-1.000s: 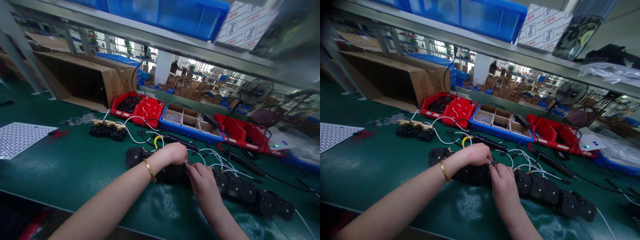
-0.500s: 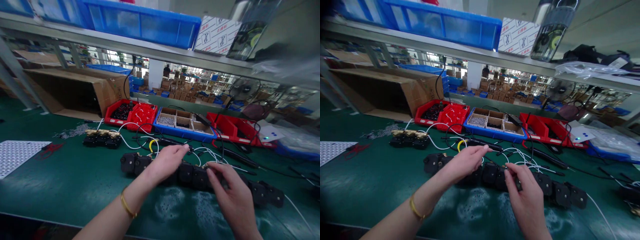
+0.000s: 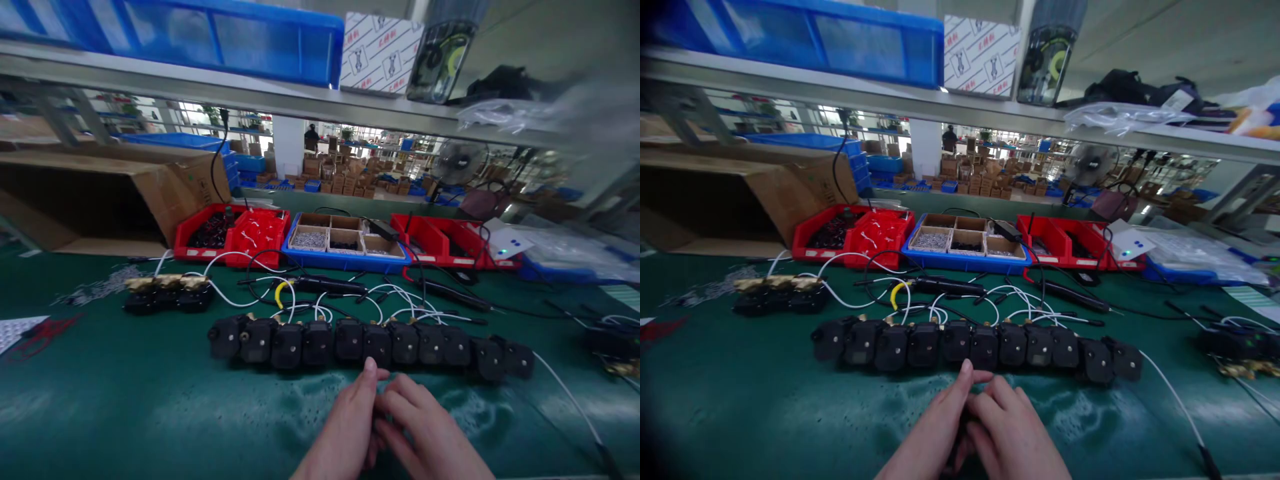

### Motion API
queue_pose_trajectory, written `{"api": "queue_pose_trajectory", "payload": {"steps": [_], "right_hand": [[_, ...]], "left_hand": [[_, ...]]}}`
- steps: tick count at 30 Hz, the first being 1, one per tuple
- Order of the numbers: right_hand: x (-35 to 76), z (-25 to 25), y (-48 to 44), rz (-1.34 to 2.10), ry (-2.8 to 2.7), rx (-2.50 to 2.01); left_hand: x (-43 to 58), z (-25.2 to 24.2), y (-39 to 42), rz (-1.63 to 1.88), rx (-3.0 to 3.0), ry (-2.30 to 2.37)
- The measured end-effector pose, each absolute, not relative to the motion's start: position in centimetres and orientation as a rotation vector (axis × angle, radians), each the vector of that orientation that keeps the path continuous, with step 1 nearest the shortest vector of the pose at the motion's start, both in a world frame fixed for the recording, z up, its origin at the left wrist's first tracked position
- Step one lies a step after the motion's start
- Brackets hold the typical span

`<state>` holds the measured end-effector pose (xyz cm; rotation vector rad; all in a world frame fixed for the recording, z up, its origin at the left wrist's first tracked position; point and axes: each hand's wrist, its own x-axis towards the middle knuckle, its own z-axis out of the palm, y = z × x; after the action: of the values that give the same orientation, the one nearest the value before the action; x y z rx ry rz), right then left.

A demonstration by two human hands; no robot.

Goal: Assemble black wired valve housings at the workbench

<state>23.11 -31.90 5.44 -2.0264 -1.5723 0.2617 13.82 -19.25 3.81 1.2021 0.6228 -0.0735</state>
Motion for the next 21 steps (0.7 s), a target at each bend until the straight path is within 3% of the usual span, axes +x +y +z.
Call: {"api": "queue_pose_trajectory", "payload": {"steps": [11, 21], "right_hand": [[23.7, 4.5, -31.9, 0.338, -0.85, -1.919], [23.7, 4.3, -31.9, 0.399, -0.736, -1.816]], "left_hand": [[14.3, 4.0, -18.9, -0.047, 1.12, 0.617], [14.0, 4.9, -19.2, 0.001, 1.056, 0.592]]}}
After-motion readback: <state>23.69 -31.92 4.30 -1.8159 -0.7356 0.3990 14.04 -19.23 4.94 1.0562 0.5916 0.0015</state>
